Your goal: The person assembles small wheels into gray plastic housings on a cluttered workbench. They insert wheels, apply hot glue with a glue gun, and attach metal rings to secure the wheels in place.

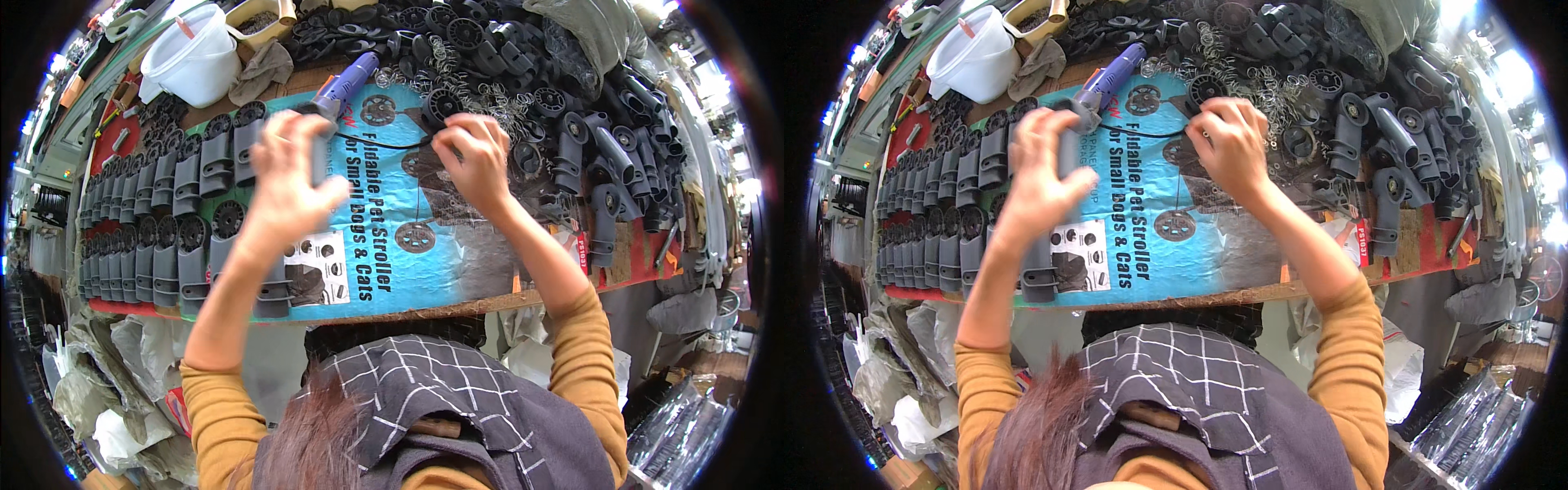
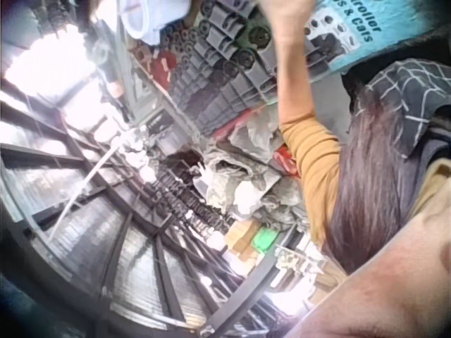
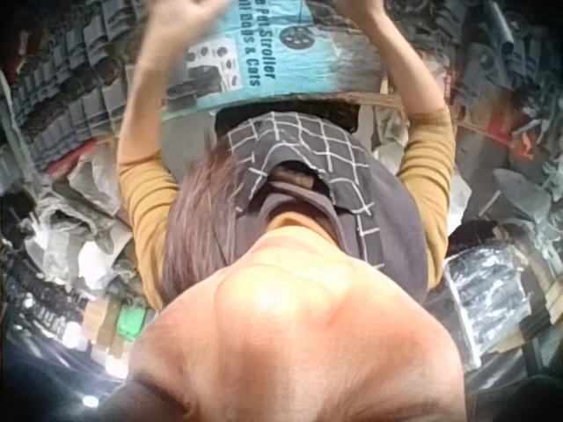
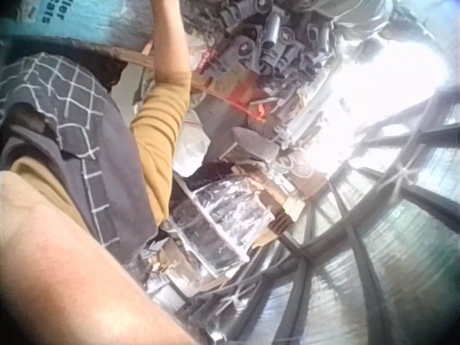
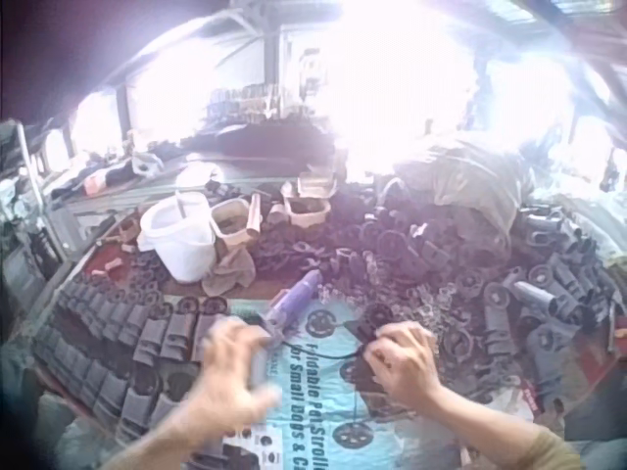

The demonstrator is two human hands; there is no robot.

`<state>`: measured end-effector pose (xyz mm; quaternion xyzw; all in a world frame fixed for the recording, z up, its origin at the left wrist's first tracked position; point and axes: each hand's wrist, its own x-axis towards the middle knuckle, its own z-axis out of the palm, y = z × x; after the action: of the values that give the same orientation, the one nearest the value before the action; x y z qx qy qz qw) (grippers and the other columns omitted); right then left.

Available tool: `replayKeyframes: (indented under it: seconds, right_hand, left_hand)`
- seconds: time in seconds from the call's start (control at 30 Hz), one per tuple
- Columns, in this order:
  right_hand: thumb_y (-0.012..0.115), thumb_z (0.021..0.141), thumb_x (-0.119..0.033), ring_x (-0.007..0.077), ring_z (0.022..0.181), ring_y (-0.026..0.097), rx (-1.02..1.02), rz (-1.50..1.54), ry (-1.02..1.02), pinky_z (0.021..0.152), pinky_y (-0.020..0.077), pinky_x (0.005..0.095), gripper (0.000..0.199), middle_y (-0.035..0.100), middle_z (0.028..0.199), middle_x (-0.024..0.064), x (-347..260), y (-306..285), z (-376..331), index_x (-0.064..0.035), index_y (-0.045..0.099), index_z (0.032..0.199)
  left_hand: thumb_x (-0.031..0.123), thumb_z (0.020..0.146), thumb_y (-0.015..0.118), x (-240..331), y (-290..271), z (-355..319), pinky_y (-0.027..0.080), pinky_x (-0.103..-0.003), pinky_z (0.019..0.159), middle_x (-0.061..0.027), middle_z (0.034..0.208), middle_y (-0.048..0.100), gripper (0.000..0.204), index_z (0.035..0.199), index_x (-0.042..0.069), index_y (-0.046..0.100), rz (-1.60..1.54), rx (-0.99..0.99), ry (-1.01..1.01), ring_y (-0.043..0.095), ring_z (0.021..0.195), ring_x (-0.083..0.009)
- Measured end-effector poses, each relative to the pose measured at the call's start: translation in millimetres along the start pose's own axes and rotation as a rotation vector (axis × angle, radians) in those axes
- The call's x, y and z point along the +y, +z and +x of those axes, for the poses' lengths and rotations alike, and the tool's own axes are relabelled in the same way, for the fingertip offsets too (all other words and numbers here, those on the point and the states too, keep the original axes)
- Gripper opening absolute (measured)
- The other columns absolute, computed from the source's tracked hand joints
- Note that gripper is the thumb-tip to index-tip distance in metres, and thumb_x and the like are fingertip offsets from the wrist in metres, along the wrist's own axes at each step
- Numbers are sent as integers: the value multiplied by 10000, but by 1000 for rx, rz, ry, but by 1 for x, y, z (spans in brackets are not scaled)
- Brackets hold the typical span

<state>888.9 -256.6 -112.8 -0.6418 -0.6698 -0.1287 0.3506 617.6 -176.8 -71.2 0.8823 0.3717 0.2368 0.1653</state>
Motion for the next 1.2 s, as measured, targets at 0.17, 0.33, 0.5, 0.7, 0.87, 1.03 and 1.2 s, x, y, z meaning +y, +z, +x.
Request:
replayKeyframes:
  seconds: [0.17, 0.33, 0.5, 0.7, 0.87, 1.03, 1.2]
  right_hand:
    - [754, 747, -398, 232, 1006, 564, -66, -319, -64, 871, 373, 394, 313, 636, 944, 24, 3, 78, 84, -136, 686, 905]
    - [721, 791, -351, 235, 1004, 594, -203, -406, 30, 858, 391, 413, 241, 672, 939, 39, 16, 107, 111, -131, 718, 890]
    - [714, 864, -188, 108, 849, 643, -184, 401, 422, 791, 493, 253, 270, 716, 979, 54, 32, 71, 91, -54, 705, 1098]
    - [658, 928, -161, 75, 882, 604, -398, 1247, 750, 754, 454, 213, 244, 689, 937, 14, 15, 30, 56, -23, 673, 1129]
    - [636, 945, -165, 42, 816, 565, -266, 1017, 581, 780, 470, 211, 226, 673, 959, 19, 2, 29, 50, -13, 655, 1111]
    - [548, 1003, -225, 82, 850, 595, -238, 1352, 696, 816, 490, 243, 287, 654, 969, 20, 3, 25, 41, -43, 612, 1215]
    - [670, 867, -205, 251, 947, 607, -268, 276, 229, 854, 483, 351, 293, 649, 998, 105, -1, 50, 44, -47, 671, 1114]
  left_hand:
    - [247, 711, 760, 87, 69, -50, 268, -523, 1107, -221, 1438, 244, 737, 1343, 80, 421, -295, -280, -107, 273, 1302, -432]
    - [364, 804, 736, 74, 63, -37, 248, -532, 1111, -218, 1418, 305, 672, 1329, 52, 454, -263, -98, -43, 282, 1300, -422]
    - [256, 866, 709, 2, 60, 55, 424, -383, 1018, -158, 1258, 556, 527, 1296, 18, 518, -466, 25, -156, 541, 1137, -304]
    - [173, 950, 639, -9, 85, 99, 522, -277, 872, -91, 1162, 646, 399, 1300, 4, 552, -1375, -147, -222, 617, 1005, -143]
    - [195, 891, 722, -12, 82, 90, 536, -247, 810, -34, 1005, 694, 314, 1149, 28, 657, -1353, -190, -310, 643, 877, -92]
    - [207, 921, 677, -15, 71, 88, 552, -228, 843, -41, 1065, 680, 337, 1202, 26, 630, -1476, -178, -306, 654, 944, -103]
    - [211, 924, 672, -13, 54, 91, 566, -215, 747, -44, 970, 679, 271, 1130, 42, 624, -1597, -20, -431, 670, 855, -125]
